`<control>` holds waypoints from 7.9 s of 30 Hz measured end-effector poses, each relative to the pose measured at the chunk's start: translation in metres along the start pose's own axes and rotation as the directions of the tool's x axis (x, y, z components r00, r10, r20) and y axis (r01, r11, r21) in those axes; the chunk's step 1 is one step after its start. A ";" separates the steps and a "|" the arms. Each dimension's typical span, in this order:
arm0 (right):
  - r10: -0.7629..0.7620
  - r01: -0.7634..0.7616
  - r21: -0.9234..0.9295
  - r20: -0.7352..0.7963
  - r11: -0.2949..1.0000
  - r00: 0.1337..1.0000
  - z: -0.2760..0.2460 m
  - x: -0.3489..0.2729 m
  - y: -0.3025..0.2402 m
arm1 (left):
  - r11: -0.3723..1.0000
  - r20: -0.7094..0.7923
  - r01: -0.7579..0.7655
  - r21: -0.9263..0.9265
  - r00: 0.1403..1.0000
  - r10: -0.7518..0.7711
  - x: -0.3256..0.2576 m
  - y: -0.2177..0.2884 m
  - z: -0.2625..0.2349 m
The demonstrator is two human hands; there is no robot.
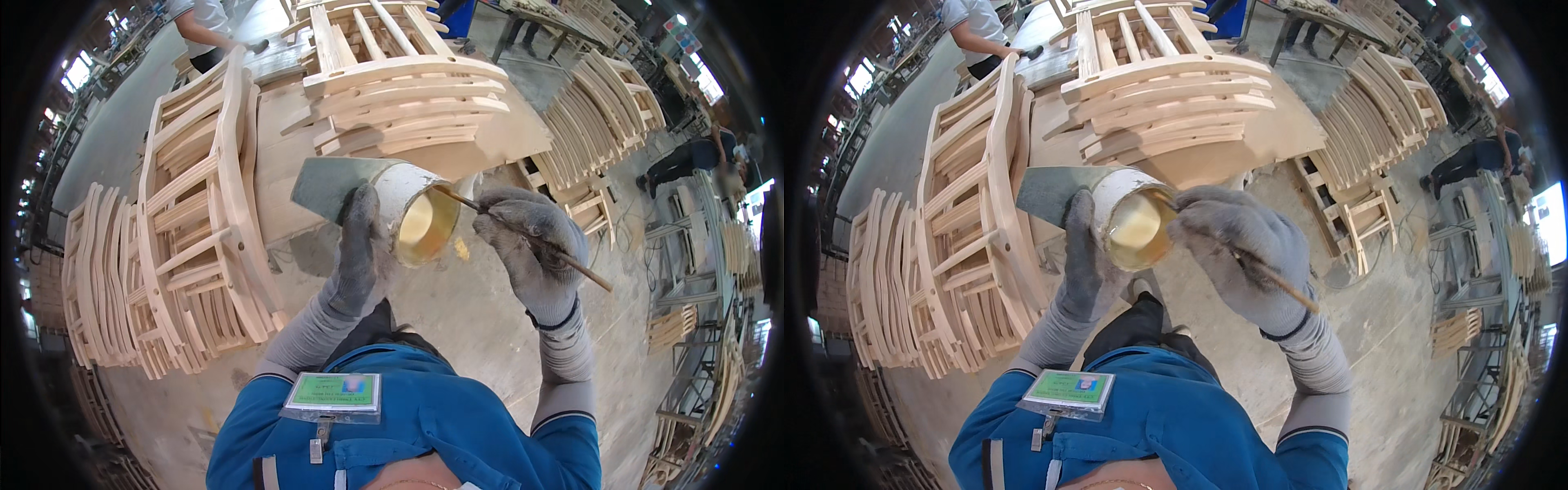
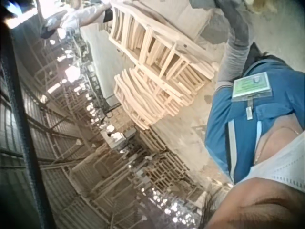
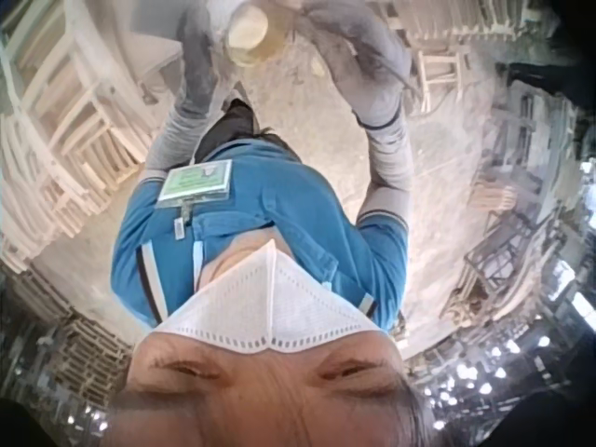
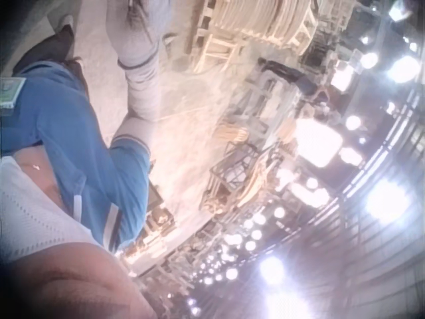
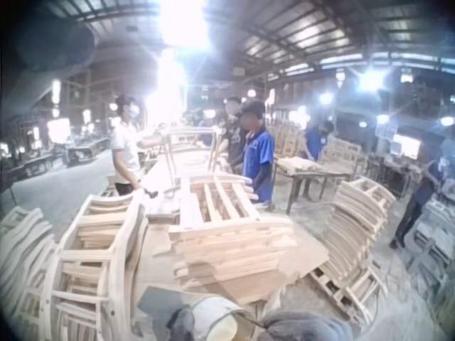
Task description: The person applies a yellowish liquid to wooden chair frames using a brush and a small container. They repeatedly dip the brush into the container and coat the joints and surfaces of multiple chair frames on a workbench in a factory setting.
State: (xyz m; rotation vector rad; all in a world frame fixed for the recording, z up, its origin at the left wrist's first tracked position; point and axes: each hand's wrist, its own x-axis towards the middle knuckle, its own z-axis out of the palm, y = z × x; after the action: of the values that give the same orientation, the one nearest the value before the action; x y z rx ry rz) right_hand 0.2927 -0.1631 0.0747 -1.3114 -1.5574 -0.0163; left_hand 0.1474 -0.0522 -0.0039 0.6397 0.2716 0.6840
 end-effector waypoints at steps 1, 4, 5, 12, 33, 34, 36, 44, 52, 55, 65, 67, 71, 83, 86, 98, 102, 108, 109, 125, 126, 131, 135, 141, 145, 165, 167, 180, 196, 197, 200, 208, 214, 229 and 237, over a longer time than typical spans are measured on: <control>0.070 -0.069 0.022 -0.032 0.997 0.997 0.002 -0.001 0.007 | 1.000 -0.014 -0.029 -0.004 0.999 0.029 0.007 0.000 -0.001; 0.334 -0.313 0.193 -0.088 0.930 0.938 0.007 -0.005 0.015 | 0.993 -0.025 -0.115 -0.034 0.993 0.115 0.027 0.000 -0.007; 0.390 -0.352 0.266 -0.108 0.898 0.914 0.014 -0.007 0.019 | 0.989 -0.026 -0.142 -0.045 0.990 0.141 0.033 0.002 -0.010; 0.009 -0.012 0.112 0.028 0.994 1.000 0.034 -0.001 0.032 | 0.913 -0.095 -0.407 -0.036 0.911 0.402 0.088 0.031 -0.013; 0.596 -0.470 0.504 -0.115 0.724 0.795 0.121 0.160 0.111 | 0.801 -0.320 -0.508 -0.316 0.852 0.414 0.137 0.104 -0.127; 0.570 -0.485 0.446 -0.071 0.752 0.819 0.126 0.172 0.122 | 0.775 -0.351 -0.529 -0.346 0.839 0.416 0.137 0.111 -0.136; 0.581 -0.544 0.378 0.021 0.749 0.814 0.136 0.190 0.142 | 0.810 -0.410 -0.584 -0.049 0.752 0.517 0.134 0.115 -0.162; 0.482 -0.514 0.135 0.211 0.847 0.850 0.178 0.214 0.206 | 0.811 -0.463 -0.544 -0.216 0.788 0.406 0.122 0.145 -0.158; 0.358 -0.346 -0.098 0.330 0.933 0.873 0.183 0.221 0.204 | 0.779 -0.490 -0.615 -0.119 0.719 0.493 0.119 0.145 -0.164; 0.266 -0.258 -0.070 0.343 0.964 0.901 0.190 0.217 0.207 | 0.781 -0.516 -0.618 -0.095 0.701 0.492 0.118 0.141 -0.168; 0.275 -0.232 -0.168 0.317 0.958 0.908 0.190 0.219 0.212 | 0.777 -0.439 -0.595 -0.205 0.766 0.470 0.123 0.144 -0.159; 0.291 -0.268 -0.118 0.303 0.956 0.907 0.190 0.221 0.217 | 0.774 -0.449 -0.591 -0.229 0.769 0.454 0.123 0.140 -0.160; 0.315 -0.267 -0.191 0.297 0.945 0.901 0.189 0.223 0.214 | 0.798 -0.464 -0.568 -0.201 0.773 0.433 0.123 0.141 -0.161; 0.218 -0.296 0.091 0.483 0.951 0.848 0.138 0.233 0.229 | 0.794 -0.505 -0.585 -0.164 0.741 0.442 0.171 0.138 -0.130; 0.340 -0.485 0.319 0.416 0.814 0.844 0.113 0.245 0.212 | 0.803 -0.455 -0.565 -0.189 0.775 0.439 0.197 0.137 -0.113; 0.055 -0.159 0.581 0.193 0.798 0.980 0.120 0.231 0.236 | 0.749 -0.144 -0.656 -0.092 0.753 0.642 0.270 0.111 -0.088; -0.175 0.065 0.437 0.217 0.897 0.960 0.103 0.207 0.235 | 0.715 -0.338 -0.674 0.187 0.639 0.691 0.285 0.113 -0.071; 0.087 -0.202 0.796 0.187 0.571 0.979 0.113 0.211 0.245 | 0.670 -0.298 -0.615 -0.417 0.788 0.539 0.281 0.114 -0.080; 0.123 -0.245 0.801 0.213 0.546 0.969 0.116 0.212 0.248 | 0.657 -0.272 -0.588 -0.472 0.806 0.526 0.280 0.116 -0.080; 0.002 -0.115 0.567 0.197 0.816 0.980 0.186 0.468 0.380 | 0.651 -0.466 -0.752 0.104 0.542 0.700 0.309 0.133 -0.098; 0.122 -0.240 0.549 0.244 0.801 0.962 0.204 0.492 0.397 | 0.633 -0.451 -0.760 0.144 0.519 0.726 0.307 0.133 -0.100; 0.210 -0.344 0.288 0.407 0.894 0.889 0.266 0.550 0.461 | 0.586 -0.475 -0.703 0.403 0.386 0.791 0.289 0.126 -0.117; 0.214 -0.338 0.238 0.427 0.911 0.879 0.299 0.556 0.482 | 0.464 -0.408 -0.431 0.774 0.220 0.886 0.275 0.119 -0.134; 0.172 -0.253 0.146 0.419 0.956 0.891 0.310 0.555 0.509 | 0.605 -0.577 -0.753 0.260 0.381 0.723 0.292 0.135 -0.121; 0.043 -0.032 -0.031 0.504 0.999 0.862 0.315 0.552 0.483 | 0.518 -0.484 -0.474 0.712 0.203 0.851 0.292 0.125 -0.134; 0.005 -0.292 0.607 0.429 0.739 0.903 0.213 0.522 0.465 | 0.641 -0.482 -0.767 0.038 0.548 0.684 0.296 0.142 -0.106; 0.044 -0.337 0.632 0.432 0.697 0.901 0.168 0.499 0.412 | 0.656 -0.412 -0.746 0.115 0.565 0.715 0.297 0.145 -0.097; 0.046 -0.165 0.705 0.185 0.690 0.982 0.080 0.284 0.256 | 0.941 -0.067 -0.324 -0.094 0.946 0.319 0.311 0.128 -0.056; 0.294 -0.179 0.649 -0.072 0.740 0.953 0.059 0.212 0.219 | 0.937 -0.044 -0.349 -0.026 0.937 0.348 0.284 0.104 -0.037; 0.293 -0.199 0.730 -0.001 0.653 0.956 0.058 0.205 0.228 | 0.919 -0.075 -0.388 -0.073 0.921 0.383 0.286 0.101 -0.030; 0.281 -0.173 0.876 0.045 0.450 0.959 0.051 0.193 0.227 | 0.841 -0.051 -0.535 0.083 0.841 0.539 0.286 0.090 -0.031; 0.459 -0.262 0.854 0.030 0.449 0.888 0.052 0.188 0.232 | 0.890 -0.183 -0.452 -0.060 0.882 0.435 0.299 0.077 -0.037; 0.410 -0.267 0.796 0.026 0.543 0.912 0.055 0.178 0.257 | 0.799 -0.146 -0.561 0.216 0.790 0.595 0.321 0.074 -0.025; 0.399 -0.354 0.620 0.071 0.700 0.914 0.049 0.408 0.500 | 0.710 -0.356 -0.689 0.146 0.633 0.687 0.358 0.082 -0.049; 0.567 -0.495 0.549 0.045 0.674 0.822 0.100 0.496 0.623 | 0.668 -0.431 -0.666 0.333 0.522 0.736 0.333 0.095 -0.064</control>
State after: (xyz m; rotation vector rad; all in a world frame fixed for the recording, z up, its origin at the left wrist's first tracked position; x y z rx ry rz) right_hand 0.7494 0.4942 0.0198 -1.2187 -0.9050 0.6592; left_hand 0.3218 0.2541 -0.0032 0.6655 0.5965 1.6789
